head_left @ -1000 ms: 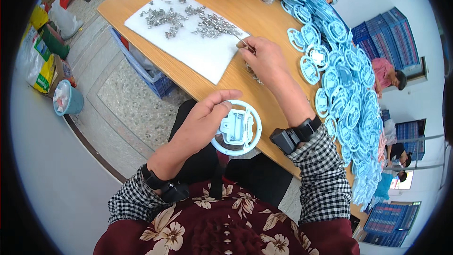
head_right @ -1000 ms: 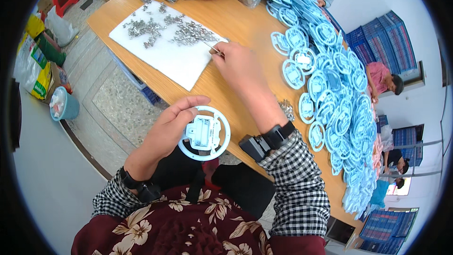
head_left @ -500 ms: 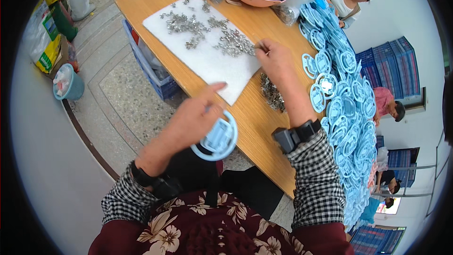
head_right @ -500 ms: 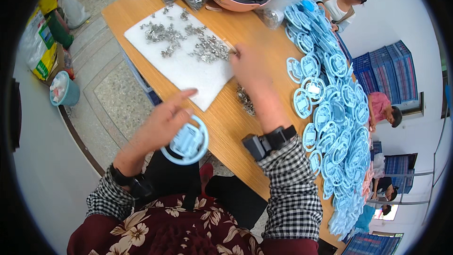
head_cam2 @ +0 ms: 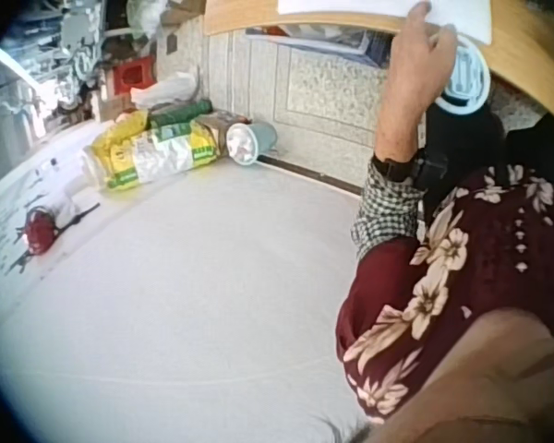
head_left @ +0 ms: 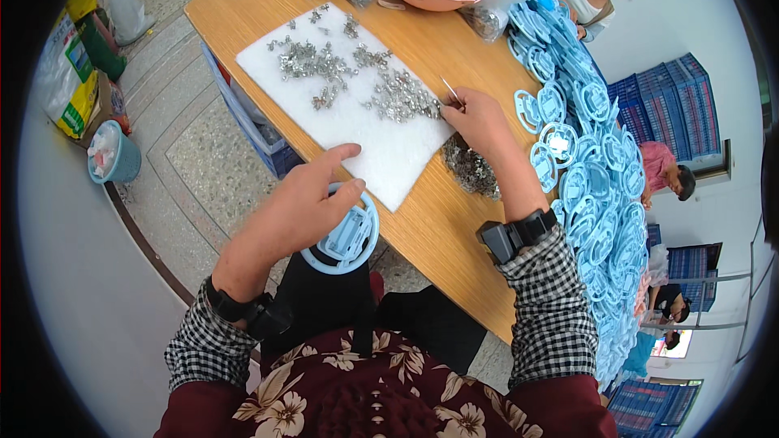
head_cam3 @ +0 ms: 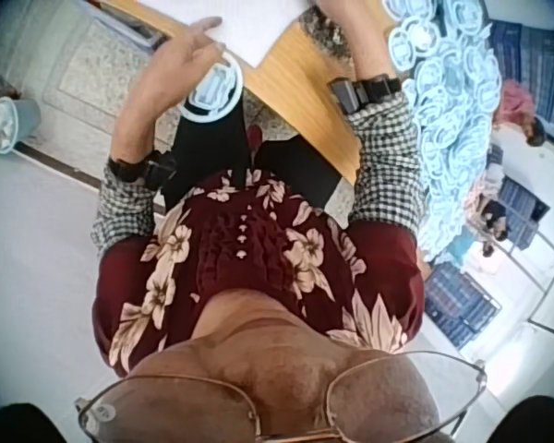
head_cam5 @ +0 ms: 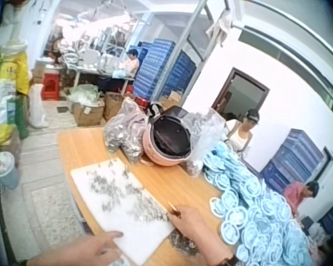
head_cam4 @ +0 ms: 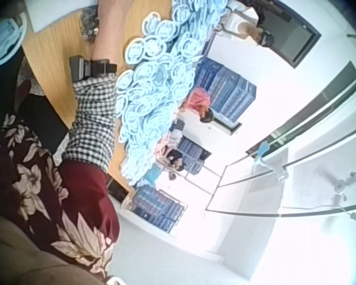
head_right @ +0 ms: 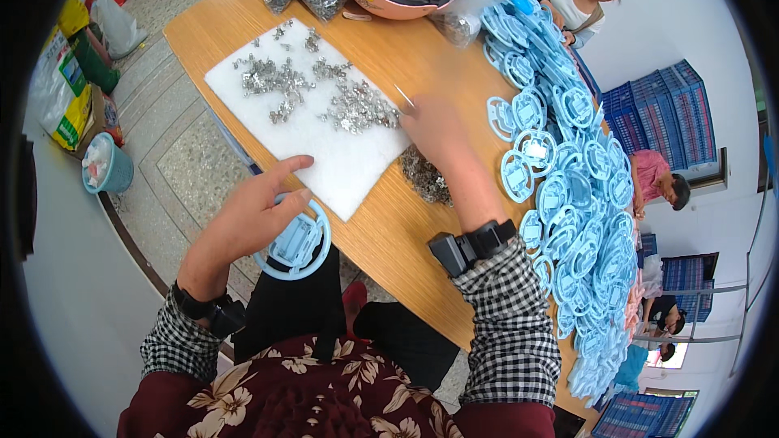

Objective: Assembling small metal clips onto circular blue plastic components at a workshop desk.

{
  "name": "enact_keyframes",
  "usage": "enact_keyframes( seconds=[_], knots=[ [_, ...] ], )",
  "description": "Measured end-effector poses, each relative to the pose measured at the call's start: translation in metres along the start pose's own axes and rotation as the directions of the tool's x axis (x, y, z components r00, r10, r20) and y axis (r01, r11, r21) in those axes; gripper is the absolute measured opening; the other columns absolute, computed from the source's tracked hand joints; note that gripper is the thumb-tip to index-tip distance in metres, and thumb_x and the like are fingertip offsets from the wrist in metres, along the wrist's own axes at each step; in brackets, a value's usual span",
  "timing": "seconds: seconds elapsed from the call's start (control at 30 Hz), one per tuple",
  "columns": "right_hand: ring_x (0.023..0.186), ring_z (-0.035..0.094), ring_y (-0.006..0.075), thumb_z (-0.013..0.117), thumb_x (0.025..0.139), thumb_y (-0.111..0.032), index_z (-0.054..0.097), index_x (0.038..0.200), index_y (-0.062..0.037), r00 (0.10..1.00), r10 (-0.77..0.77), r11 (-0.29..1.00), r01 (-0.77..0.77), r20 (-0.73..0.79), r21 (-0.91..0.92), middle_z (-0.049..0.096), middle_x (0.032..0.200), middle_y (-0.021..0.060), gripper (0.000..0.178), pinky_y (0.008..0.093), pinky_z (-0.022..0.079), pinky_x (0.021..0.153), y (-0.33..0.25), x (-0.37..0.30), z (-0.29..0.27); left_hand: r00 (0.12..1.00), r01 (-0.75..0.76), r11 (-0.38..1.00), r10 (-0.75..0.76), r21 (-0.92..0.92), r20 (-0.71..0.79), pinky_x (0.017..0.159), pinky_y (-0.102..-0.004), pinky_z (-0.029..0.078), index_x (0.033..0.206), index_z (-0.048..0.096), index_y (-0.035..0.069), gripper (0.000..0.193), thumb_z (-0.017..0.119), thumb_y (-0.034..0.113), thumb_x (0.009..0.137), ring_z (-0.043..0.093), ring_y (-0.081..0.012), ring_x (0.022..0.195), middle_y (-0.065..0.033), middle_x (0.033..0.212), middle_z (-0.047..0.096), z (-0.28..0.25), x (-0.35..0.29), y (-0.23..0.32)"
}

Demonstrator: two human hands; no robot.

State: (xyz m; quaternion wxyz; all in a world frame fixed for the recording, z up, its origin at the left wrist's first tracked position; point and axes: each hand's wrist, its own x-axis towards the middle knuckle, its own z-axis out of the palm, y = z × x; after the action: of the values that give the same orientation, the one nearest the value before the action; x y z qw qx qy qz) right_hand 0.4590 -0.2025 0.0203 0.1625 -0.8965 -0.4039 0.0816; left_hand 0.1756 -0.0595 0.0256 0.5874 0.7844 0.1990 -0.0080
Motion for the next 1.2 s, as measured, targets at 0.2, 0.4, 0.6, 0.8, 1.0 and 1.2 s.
enact_keyframes(
  seconds=[0.2,0.4,0.6,0.8,1.0,1.2],
  knots=[
    [0.074,0.065,0.0219,0.07,0.086,-0.017,0.071,0.101,-0.002,0.998,-0.015,1.0,0.016,-0.059,0.016,0.07,0.084,0.0126,0.021,0.0328,0.051,0.072,-0.012,-0.029,-0.008,0.994,-0.095,0.991,0.09,-0.092,-0.057,0.088,-0.0336,0.052,0.139,0.054,0.004,0.044,0.058,0.016,0.097,0.066,-0.0233,0.102,-0.0185,0.116,0.067,0.007,-0.004,-0.015],
    [0.075,0.066,0.0231,0.071,0.086,-0.016,0.072,0.102,-0.0036,0.997,-0.07,0.995,0.072,-0.034,0.065,0.071,0.086,0.0121,0.02,0.0329,0.052,0.073,-0.033,-0.038,0.0,0.996,-0.071,0.99,0.064,-0.123,-0.055,0.082,-0.0288,0.052,0.142,0.052,0.007,0.044,0.056,0.014,0.099,0.063,-0.0143,0.092,-0.0127,0.106,0.067,0.01,-0.003,-0.018],
    [0.075,0.065,0.0214,0.07,0.089,-0.022,0.071,0.104,-0.0041,0.996,0.008,0.961,-0.032,0.087,0.275,0.07,0.084,0.0092,0.024,0.0333,0.051,0.071,-0.051,-0.047,-0.003,0.999,-0.042,0.985,0.037,-0.168,-0.03,0.075,-0.0241,0.051,0.144,0.05,0.008,0.045,0.055,0.015,0.1,0.062,-0.0098,0.086,-0.0098,0.099,0.067,0.012,-0.004,-0.017],
    [0.076,0.066,0.0242,0.072,0.087,-0.035,0.069,0.108,-0.005,0.967,-0.094,0.987,0.12,-0.235,0.102,0.069,0.087,0.011,0.037,0.0358,0.051,0.071,-0.04,-0.004,0.019,0.999,0.001,0.961,-0.013,-0.278,-0.04,0.075,-0.024,0.052,0.143,0.051,0.004,0.044,0.054,0.016,0.101,0.063,-0.0097,0.086,-0.009,0.101,0.067,0.014,-0.003,-0.014],
    [0.085,0.065,0.0332,0.071,0.084,-0.03,0.068,0.096,-0.003,0.993,-0.079,0.991,0.088,-0.093,0.104,0.068,0.094,0.0173,0.03,0.0416,0.051,0.077,-0.062,-0.007,0.025,0.998,-0.026,0.974,0.012,-0.226,-0.065,0.077,-0.0251,0.053,0.141,0.054,0.004,0.042,0.056,0.015,0.1,0.063,-0.0102,0.089,-0.0093,0.104,0.068,0.014,-0.001,-0.016],
    [0.089,0.064,0.0402,0.068,0.085,-0.021,0.068,0.094,-0.0016,0.976,-0.211,0.953,0.195,0.047,0.23,0.066,0.091,0.0224,0.022,0.0444,0.051,0.082,-0.091,-0.034,0.018,0.998,-0.027,0.959,0.012,-0.284,-0.054,0.08,-0.0258,0.053,0.14,0.054,0.003,0.042,0.055,0.014,0.1,0.063,-0.0109,0.093,-0.0103,0.107,0.067,0.014,-0.002,-0.017]
  ],
)
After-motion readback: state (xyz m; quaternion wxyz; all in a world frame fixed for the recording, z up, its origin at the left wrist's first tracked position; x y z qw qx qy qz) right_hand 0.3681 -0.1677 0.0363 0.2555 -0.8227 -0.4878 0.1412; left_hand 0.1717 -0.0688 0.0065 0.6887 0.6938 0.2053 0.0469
